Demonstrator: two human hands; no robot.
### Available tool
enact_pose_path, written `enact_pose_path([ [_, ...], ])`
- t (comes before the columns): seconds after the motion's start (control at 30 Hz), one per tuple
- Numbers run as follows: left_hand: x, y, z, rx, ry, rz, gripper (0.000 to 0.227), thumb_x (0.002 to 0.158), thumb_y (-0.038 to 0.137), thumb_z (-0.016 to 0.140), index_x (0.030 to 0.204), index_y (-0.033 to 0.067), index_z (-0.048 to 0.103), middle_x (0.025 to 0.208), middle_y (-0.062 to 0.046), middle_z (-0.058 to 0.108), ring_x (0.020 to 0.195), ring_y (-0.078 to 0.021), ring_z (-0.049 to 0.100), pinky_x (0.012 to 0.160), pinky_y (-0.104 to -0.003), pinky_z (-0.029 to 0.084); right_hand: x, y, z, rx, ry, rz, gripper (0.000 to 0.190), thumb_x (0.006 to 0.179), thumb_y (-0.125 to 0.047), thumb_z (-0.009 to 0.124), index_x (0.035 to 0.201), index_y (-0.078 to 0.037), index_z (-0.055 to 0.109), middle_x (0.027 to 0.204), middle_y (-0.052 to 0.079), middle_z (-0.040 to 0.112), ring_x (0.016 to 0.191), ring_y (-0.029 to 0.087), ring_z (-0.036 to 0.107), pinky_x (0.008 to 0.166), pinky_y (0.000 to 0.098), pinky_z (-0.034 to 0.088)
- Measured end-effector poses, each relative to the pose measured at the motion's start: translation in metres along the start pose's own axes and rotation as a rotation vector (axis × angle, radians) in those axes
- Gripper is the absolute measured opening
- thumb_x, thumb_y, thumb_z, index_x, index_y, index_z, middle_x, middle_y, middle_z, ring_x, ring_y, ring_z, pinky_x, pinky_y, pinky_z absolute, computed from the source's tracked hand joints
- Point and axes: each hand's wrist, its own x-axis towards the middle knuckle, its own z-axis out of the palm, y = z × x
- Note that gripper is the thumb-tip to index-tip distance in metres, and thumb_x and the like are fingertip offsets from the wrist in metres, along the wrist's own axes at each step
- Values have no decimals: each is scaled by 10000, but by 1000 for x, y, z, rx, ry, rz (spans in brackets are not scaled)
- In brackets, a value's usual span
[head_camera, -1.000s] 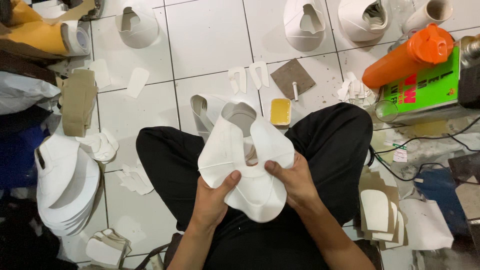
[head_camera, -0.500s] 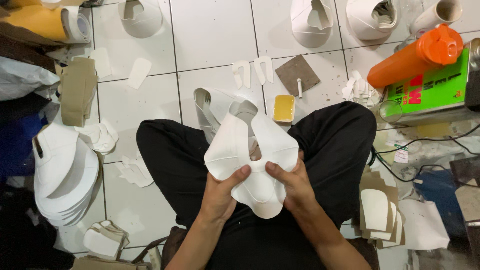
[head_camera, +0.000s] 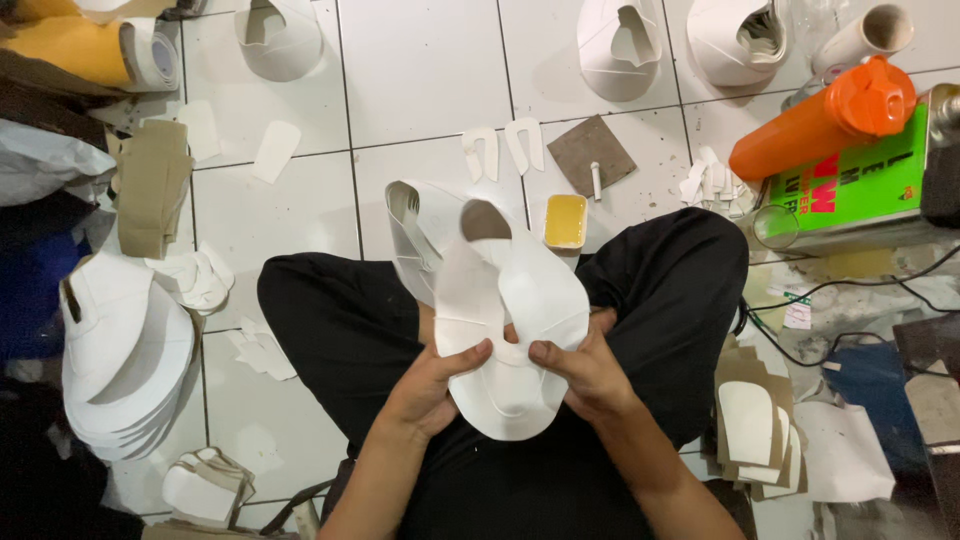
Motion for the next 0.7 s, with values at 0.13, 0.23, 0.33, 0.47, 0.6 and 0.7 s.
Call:
enact_pose_path([
  [0.13,-22,25,28,310,112,304,245,802,112,720,998,-7,635,859,-60,645,798,-170,558,795,-362,506,-4,-7,-11,-222,86,-153,434,583,-15,876,920,20,605,808,123,648,769,210,621,802,391,508],
  [0.23,-2,-8,-8,775,342,679,728,723,204,808,1303,-1,419,1210,-206,520,1070,-344,515,923,-480,374,-12,-22,-9,-540,140,-143,378,566,-90,907,835,27,669,731,132,654,749,208,562,766,449,487],
  [0.33,11,-22,-10,665,127,602,162,773,181,797,829,43,733,674,-10,636,656,-66,483,585,-193,443,-14,-12,-2,-567,126,-119,425,522,-105,928,837,27,675,709,146,652,727,231,579,715,459,480],
  [0.47,1,-4,16,660,59,741,104,776,133,790,779,40,743,720,-46,671,647,-82,488,605,-229,446,-19,-32,13,-570,166,-25,385,490,-102,936,760,42,702,637,152,678,650,215,618,648,414,510],
  [0.6,13,-11,11,599,80,632,156,856,162,695,880,10,724,711,-57,643,659,-92,496,601,-255,468,-25,-37,18,-561,208,-33,270,522,-74,913,680,19,715,595,131,677,613,187,603,571,365,508],
  [0.7,4,5,23,592,100,689,192,841,179,732,733,22,720,589,-49,605,538,-75,476,519,-220,434,-25,-31,6,-593,173,-73,365,489,-107,941,761,21,735,637,171,710,668,191,631,621,389,527],
])
